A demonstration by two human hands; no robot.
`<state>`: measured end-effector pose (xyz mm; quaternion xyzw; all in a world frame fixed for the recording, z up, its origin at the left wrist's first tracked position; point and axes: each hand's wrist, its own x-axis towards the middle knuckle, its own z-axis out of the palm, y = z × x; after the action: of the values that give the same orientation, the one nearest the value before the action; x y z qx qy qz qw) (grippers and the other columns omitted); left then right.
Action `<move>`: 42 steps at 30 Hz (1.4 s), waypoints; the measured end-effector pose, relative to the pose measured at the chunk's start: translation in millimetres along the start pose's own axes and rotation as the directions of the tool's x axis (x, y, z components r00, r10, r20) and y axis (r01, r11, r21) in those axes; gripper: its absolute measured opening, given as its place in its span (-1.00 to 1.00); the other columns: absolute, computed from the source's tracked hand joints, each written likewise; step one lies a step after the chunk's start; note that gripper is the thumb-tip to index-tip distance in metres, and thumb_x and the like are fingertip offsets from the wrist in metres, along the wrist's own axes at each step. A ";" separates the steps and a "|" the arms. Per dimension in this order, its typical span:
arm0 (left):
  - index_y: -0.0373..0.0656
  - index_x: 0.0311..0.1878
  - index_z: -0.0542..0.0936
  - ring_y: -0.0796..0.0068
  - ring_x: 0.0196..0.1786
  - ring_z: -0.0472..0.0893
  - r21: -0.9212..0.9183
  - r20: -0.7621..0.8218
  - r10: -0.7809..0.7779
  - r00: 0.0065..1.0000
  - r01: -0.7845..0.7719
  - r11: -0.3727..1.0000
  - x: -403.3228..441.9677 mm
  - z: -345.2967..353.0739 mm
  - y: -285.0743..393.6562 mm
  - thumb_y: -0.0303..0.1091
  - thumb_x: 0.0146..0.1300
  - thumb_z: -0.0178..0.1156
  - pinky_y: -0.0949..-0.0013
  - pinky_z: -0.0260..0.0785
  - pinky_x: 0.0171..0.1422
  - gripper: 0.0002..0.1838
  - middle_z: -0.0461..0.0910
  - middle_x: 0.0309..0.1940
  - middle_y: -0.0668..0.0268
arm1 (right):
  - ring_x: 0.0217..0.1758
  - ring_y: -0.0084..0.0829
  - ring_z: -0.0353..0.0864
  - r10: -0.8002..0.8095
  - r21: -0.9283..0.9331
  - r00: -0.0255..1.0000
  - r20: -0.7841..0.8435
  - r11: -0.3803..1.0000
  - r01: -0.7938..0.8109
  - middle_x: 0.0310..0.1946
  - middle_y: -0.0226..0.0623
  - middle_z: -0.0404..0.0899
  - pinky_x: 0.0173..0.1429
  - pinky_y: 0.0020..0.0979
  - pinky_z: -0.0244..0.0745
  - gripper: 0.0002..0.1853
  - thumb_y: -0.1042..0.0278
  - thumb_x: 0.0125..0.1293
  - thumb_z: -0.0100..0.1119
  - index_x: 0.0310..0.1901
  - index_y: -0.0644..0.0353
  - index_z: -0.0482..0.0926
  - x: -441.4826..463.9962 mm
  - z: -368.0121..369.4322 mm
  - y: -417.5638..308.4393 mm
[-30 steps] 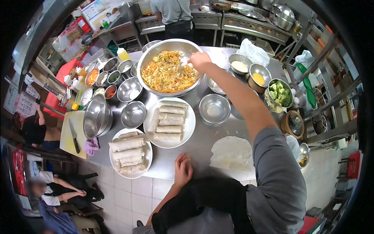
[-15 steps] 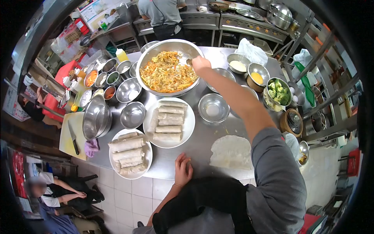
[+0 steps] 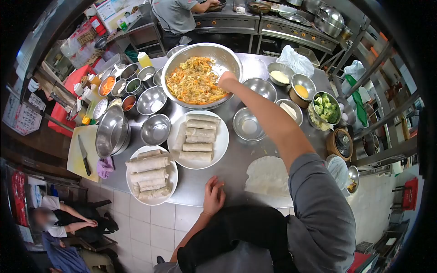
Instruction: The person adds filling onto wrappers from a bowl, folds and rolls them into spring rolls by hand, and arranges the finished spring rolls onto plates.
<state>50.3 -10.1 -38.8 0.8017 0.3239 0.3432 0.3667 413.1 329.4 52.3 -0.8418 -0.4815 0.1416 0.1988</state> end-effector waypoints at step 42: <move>-0.22 0.01 0.58 -0.06 0.26 0.48 0.124 -0.019 0.093 0.996 -0.090 0.988 -1.9 4.2 3.7 -0.54 0.17 0.19 0.07 0.37 0.36 -0.70 0.40 0.25 -0.04 | -0.70 -0.64 0.26 -0.021 0.784 0.969 0.245 0.593 -0.185 -0.57 -0.32 0.56 -0.62 -0.49 0.02 -0.81 0.38 0.28 0.35 -0.42 0.28 0.61 -99.0 -85.1 -10.4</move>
<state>53.6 -15.0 -38.5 0.8326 0.3118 0.3488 0.2965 392.7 231.4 136.8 -0.6620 -0.3462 0.4473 0.4919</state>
